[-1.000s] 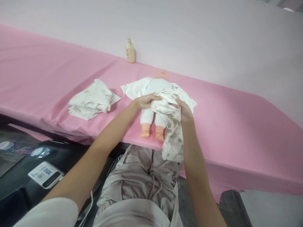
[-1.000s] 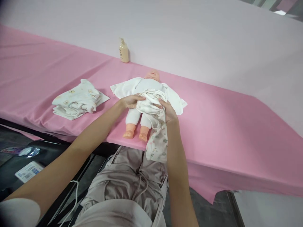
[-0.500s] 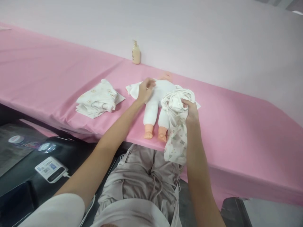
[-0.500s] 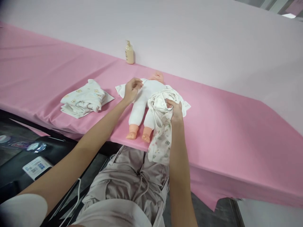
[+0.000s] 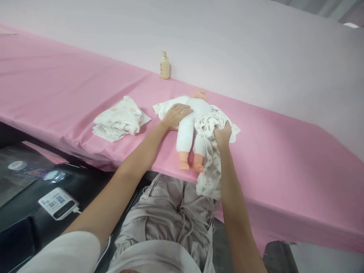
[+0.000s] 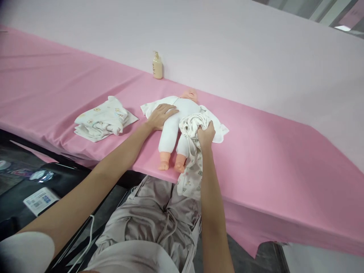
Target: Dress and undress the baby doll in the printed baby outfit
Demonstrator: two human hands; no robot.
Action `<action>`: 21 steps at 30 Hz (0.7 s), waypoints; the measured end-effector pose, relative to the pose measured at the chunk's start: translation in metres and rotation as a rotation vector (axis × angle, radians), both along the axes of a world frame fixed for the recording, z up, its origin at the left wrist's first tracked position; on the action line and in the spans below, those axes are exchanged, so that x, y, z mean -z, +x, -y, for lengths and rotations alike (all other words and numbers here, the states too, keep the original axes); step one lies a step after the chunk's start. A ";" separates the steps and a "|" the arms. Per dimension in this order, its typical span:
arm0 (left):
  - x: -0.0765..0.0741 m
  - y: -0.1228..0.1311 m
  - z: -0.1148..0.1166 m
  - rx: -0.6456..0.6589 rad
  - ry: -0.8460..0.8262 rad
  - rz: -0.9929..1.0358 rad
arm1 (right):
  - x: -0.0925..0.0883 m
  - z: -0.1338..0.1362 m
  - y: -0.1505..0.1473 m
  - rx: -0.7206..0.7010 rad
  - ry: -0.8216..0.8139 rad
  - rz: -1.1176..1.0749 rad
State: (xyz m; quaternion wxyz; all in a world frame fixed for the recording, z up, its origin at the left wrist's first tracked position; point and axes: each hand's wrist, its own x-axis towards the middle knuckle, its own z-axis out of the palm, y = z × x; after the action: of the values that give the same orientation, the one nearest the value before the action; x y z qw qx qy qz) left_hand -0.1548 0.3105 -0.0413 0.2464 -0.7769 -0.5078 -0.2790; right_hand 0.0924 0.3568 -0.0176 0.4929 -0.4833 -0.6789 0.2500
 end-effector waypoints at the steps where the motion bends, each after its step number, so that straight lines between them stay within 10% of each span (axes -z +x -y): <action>1: -0.001 0.001 0.000 0.047 0.029 -0.020 | 0.000 0.000 0.001 0.005 -0.004 0.007; 9: -0.005 0.034 -0.001 0.362 0.264 0.133 | 0.002 -0.005 0.003 0.017 -0.073 0.056; 15: -0.003 0.056 -0.004 0.018 0.215 0.844 | 0.000 0.012 -0.002 -0.040 0.235 0.091; 21: -0.005 0.060 -0.001 -0.104 0.115 0.862 | 0.002 0.038 -0.012 -0.173 0.571 0.064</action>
State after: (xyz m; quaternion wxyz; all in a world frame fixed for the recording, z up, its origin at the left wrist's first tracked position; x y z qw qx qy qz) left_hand -0.0953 0.3117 -0.0366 0.0683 -0.5477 -0.5864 -0.5929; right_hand 0.0801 0.3190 -0.0191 0.5639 -0.2733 -0.7757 0.0747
